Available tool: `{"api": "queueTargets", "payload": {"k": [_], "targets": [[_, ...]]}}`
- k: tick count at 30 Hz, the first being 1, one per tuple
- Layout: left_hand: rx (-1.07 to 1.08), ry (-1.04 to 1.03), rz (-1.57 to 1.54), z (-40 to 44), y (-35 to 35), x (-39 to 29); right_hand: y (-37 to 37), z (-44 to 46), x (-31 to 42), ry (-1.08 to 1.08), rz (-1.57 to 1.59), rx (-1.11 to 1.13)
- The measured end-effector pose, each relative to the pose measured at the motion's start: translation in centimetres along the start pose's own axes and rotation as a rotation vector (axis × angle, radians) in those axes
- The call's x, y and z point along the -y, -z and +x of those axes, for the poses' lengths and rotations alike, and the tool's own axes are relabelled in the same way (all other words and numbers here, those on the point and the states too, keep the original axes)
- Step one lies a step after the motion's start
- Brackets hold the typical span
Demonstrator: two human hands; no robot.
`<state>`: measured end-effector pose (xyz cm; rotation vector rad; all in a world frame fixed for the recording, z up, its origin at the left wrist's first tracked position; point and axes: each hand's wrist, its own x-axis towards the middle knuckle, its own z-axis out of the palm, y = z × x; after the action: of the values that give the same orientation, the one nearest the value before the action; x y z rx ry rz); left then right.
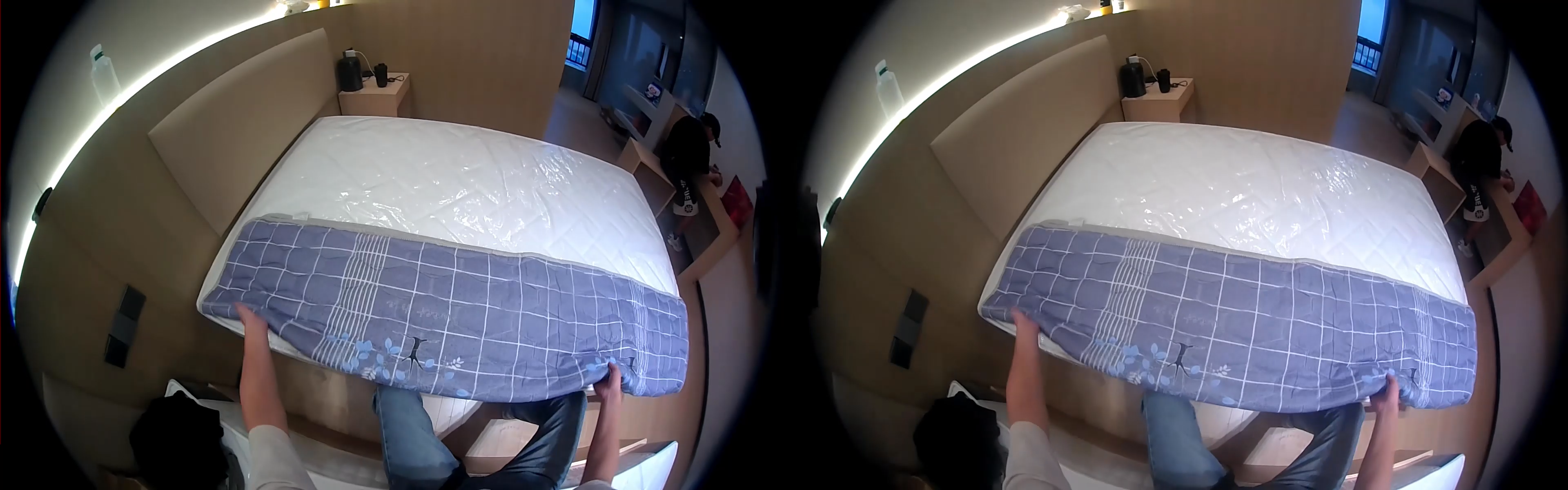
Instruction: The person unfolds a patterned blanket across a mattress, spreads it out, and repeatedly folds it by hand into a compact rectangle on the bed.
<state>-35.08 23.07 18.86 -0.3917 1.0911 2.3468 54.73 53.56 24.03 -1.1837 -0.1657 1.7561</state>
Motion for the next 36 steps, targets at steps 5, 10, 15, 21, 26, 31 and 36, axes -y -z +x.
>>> {"api": "queueTargets", "payload": {"k": [5, 10, 15, 21, 26, 31, 36], "targets": [[0.103, -0.198, -0.031, -0.7, -12.8, -5.4, -5.3, -0.2, 4.7, 0.279, 0.045, 0.066], [0.461, -0.441, 0.220, -5.5, -10.6, -8.2, -0.6, -3.2, 2.5, 0.450, 0.017, 0.144], [-0.219, -0.183, 0.231, 0.2, 7.6, -1.7, 4.6, -1.0, -4.0, 0.382, -0.644, -0.414], [-0.090, -0.057, 0.196, -5.4, 6.7, -0.4, 0.6, -5.6, -3.4, 0.171, -0.208, 0.050], [0.001, -0.474, 0.533, -7.8, -0.6, -5.2, 0.3, -6.0, -1.7, 0.377, -0.494, -0.067], [-0.295, -0.055, 0.399, -5.0, 2.5, -2.8, -3.2, -7.0, -0.9, 0.035, -1.649, -0.342], [0.023, 0.051, 0.233, -6.0, -0.8, -4.4, -11.9, -9.7, -7.2, 0.933, -1.512, -0.299]]}}
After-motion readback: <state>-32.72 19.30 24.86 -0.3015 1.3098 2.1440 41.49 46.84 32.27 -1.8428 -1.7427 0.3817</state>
